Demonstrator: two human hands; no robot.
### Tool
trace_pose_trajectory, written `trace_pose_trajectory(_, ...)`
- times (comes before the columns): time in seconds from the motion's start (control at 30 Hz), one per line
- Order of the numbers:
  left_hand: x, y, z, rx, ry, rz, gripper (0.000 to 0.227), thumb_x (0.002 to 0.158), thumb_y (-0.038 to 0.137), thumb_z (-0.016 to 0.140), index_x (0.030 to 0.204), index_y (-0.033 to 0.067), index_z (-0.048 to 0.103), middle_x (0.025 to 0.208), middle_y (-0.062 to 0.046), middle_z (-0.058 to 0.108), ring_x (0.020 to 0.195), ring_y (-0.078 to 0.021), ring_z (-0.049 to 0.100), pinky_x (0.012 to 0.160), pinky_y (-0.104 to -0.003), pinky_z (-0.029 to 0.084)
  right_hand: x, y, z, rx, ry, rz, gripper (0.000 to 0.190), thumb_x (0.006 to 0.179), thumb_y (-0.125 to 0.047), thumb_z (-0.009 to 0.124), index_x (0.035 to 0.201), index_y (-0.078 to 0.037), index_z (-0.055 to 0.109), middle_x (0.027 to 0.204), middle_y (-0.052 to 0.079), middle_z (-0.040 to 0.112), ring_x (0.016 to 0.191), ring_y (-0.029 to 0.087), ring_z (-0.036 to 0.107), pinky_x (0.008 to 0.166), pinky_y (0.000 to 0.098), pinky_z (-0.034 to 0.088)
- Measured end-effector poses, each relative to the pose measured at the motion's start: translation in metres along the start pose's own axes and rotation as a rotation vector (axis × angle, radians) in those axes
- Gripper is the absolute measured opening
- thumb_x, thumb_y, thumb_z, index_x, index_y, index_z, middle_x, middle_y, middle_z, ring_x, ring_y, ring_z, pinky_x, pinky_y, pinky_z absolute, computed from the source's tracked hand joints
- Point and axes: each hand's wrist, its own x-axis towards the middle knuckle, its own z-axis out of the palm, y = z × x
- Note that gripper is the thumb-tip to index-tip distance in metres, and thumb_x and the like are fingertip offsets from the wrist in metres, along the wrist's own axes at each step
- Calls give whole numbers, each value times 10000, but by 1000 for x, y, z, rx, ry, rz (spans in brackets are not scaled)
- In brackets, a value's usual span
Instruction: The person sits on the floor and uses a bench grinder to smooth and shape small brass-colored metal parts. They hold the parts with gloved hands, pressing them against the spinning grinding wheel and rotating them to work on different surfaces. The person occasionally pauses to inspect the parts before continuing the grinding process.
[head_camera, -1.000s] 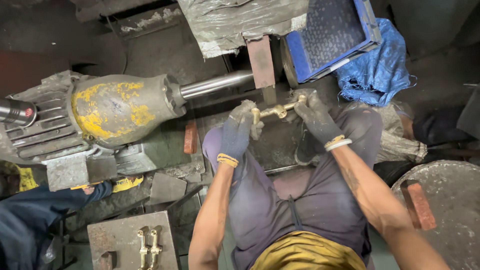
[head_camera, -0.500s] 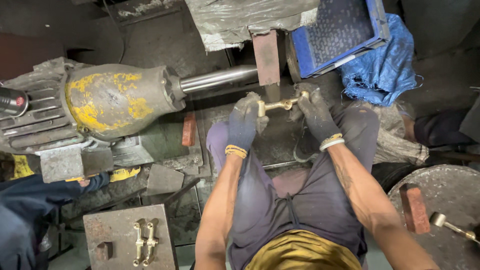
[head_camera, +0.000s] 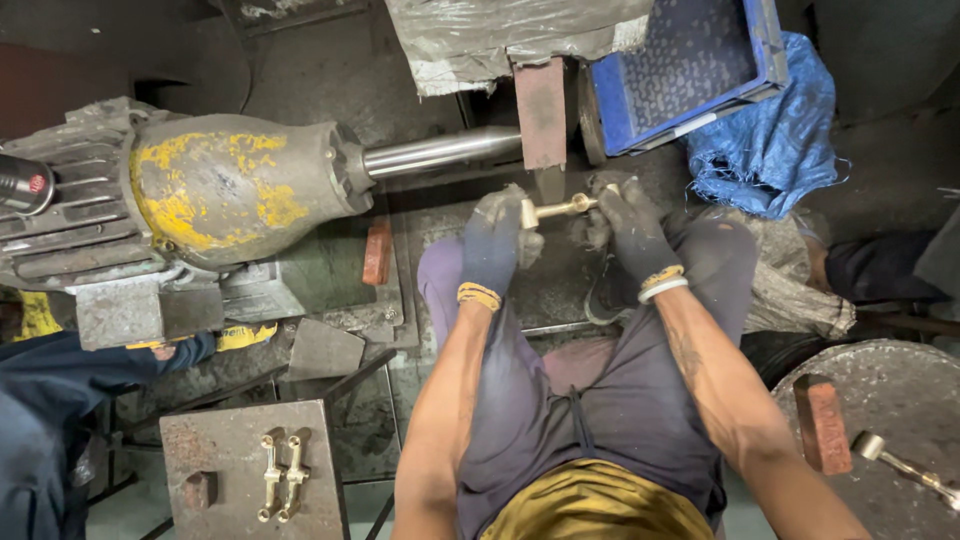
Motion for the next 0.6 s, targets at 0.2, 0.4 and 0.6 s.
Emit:
trace_pose_trajectory(0.2, -2, 12, 6, 6, 35, -25, 205, 1015, 227, 548, 1090, 47, 609, 669, -67, 607, 461, -151, 565, 404, -302, 451, 2, -11, 8, 133, -10, 72, 100, 1045, -177, 542, 1035, -79, 527, 731, -4, 538, 544, 84, 476, 473, 256, 400)
trace_pose_trajectory(0.4, -4, 15, 16, 0, -28, 4, 325, 1056, 265, 529, 824, 41, 564, 605, -67, 542, 432, -134, 518, 374, -291, 406, 3, -15, 2, 68, 26, 125, 127, 1043, -203, 534, 1001, -94, 582, 657, -21, 511, 457, 81, 427, 418, 256, 351)
trace_pose_trajectory(0.6, -6, 17, 4, -77, -61, 1, 361, 1067, 271, 526, 793, 37, 555, 597, -60, 534, 429, -124, 499, 364, -290, 387, 12, -7, 11, 66, -13, 158, 235, 1038, -239, 553, 837, -118, 532, 592, -12, 470, 400, 110, 380, 364, 291, 300)
